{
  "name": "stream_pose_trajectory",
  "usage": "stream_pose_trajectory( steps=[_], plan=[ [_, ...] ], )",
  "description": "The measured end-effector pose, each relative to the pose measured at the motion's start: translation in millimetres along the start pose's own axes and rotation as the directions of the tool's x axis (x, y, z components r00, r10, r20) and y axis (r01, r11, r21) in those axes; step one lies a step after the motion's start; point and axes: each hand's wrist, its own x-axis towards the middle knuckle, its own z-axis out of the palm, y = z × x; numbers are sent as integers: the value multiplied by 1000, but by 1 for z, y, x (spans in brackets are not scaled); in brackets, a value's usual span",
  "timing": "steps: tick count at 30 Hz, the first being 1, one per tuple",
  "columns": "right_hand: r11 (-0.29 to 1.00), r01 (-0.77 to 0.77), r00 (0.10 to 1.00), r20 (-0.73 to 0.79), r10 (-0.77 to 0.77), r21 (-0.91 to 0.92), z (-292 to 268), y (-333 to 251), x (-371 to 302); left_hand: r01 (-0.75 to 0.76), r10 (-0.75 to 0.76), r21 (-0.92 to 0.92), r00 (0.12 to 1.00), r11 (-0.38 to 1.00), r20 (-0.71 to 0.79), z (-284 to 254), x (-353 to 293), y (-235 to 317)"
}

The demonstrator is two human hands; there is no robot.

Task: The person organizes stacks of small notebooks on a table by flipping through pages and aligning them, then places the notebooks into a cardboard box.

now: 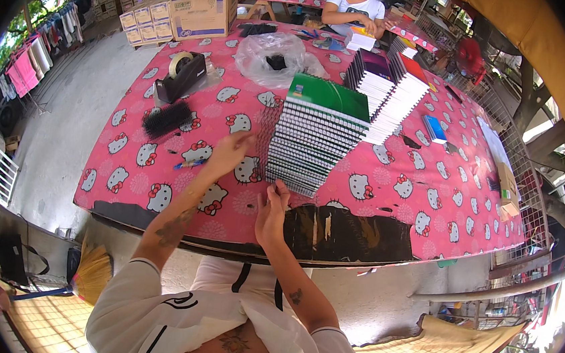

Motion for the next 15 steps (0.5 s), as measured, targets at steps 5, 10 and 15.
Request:
stream_pose_trajectory(
  steps=[5, 10, 15],
  plan=[
    [997, 73, 996, -49, -73, -6, 23, 21, 25, -123, 119, 695, 991, 709, 55, -58, -87, -48],
    [979, 17, 998, -49, -27, -203, 33, 9, 17, -144, 170, 668, 985, 730, 27, -67, -111, -67],
    [541, 708, 670, 188, -718, -453, 2, -98, 7, -330, 472, 416, 827, 848, -305, -48, -84, 40]
  ],
)
